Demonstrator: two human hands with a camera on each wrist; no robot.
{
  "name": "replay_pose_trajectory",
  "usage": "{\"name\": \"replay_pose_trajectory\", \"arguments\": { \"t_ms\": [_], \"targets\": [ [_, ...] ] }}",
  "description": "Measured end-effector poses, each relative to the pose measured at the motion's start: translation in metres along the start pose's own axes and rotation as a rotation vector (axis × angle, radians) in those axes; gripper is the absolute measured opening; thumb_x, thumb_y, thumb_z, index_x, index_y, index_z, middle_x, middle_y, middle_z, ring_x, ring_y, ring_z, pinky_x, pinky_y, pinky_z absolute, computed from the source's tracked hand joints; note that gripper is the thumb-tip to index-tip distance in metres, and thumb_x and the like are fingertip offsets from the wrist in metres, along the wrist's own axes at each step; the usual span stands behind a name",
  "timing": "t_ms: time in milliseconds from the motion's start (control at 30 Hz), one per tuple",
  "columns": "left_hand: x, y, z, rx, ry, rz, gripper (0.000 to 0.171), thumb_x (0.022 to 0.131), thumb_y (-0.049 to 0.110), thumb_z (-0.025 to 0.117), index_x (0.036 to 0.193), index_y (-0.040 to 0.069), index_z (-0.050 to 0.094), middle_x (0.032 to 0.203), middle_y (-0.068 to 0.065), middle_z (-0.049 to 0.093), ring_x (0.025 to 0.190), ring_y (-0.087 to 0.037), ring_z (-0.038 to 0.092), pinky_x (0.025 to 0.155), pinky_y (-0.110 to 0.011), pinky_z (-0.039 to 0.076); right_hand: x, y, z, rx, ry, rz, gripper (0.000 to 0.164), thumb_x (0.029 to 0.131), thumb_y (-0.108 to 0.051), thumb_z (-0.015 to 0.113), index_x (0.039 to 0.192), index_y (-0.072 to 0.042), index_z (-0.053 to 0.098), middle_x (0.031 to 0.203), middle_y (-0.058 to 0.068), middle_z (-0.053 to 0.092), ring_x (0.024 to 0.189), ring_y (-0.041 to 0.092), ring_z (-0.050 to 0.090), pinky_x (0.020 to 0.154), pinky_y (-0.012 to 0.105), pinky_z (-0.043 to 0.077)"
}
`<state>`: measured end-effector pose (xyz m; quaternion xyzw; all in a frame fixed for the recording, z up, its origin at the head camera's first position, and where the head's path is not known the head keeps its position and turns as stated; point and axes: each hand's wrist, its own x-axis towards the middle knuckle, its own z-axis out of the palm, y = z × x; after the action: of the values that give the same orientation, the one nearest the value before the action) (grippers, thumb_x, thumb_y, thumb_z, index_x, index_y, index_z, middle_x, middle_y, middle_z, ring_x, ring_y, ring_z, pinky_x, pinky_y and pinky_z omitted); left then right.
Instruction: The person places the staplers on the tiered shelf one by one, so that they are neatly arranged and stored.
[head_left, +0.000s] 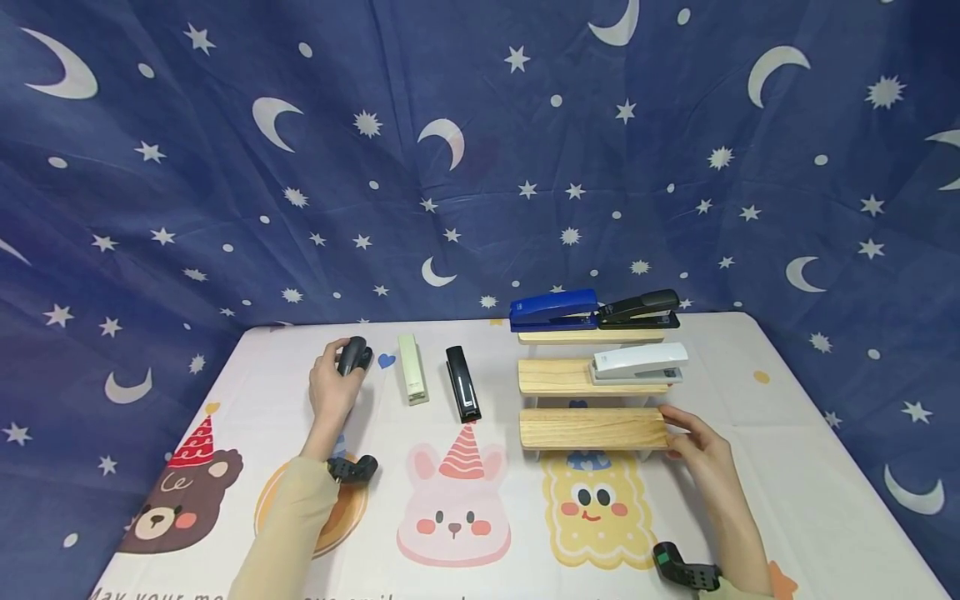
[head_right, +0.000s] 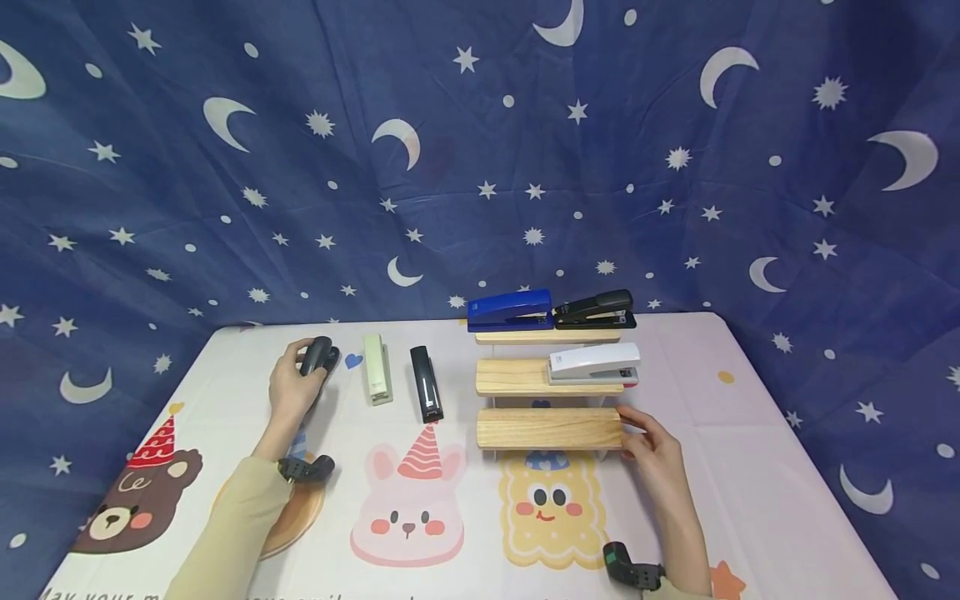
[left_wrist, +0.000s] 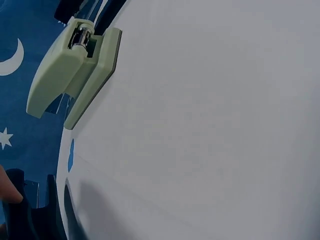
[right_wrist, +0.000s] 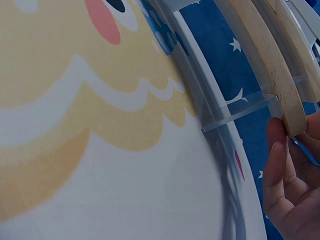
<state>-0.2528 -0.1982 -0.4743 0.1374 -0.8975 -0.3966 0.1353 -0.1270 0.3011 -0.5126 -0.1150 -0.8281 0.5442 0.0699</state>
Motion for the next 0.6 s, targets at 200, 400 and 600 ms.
{"name": "replay_pose_trajectory", "arguments": {
  "t_ms": [200,400,600],
  "targets": [
    [-0.006,0.004,-0.003,0.01,-0.018,0.032,0.061,0.081,0.005,0.057,0.14,0.012,0.046,0.128,-0.025,0.052,0.112,-0.04,0.047,0.088,-0.048,0.036,0.002,0.004,0.002,-0.009,0.01,-0.013,0.046,0.091,-0.014,0.049,0.136,-0.007,0.052,0.132,0.01,0.055,0.089,-0.001,0.057,0.072,0.019,0.052],
    [-0.012,0.008,-0.006,-0.005,-0.029,0.058,0.061,0.081,0.004,0.058,0.14,0.013,0.047,0.129,-0.023,0.052,0.113,-0.039,0.048,0.088,-0.046,0.036,0.003,0.005,0.002,0.002,0.008,-0.008,0.046,0.09,-0.014,0.05,0.136,-0.007,0.052,0.126,-0.002,0.057,0.089,-0.001,0.057,0.072,0.018,0.052],
    [-0.019,0.014,-0.009,-0.018,-0.022,0.099,0.059,0.082,0.003,0.059,0.139,0.014,0.049,0.128,-0.022,0.054,0.106,-0.036,0.049,0.081,-0.038,0.033,-0.002,-0.006,0.0,0.007,-0.01,0.014,0.046,0.092,-0.016,0.05,0.136,-0.008,0.052,0.13,0.005,0.055,0.09,-0.001,0.056,0.072,0.018,0.051]
  ]
}}
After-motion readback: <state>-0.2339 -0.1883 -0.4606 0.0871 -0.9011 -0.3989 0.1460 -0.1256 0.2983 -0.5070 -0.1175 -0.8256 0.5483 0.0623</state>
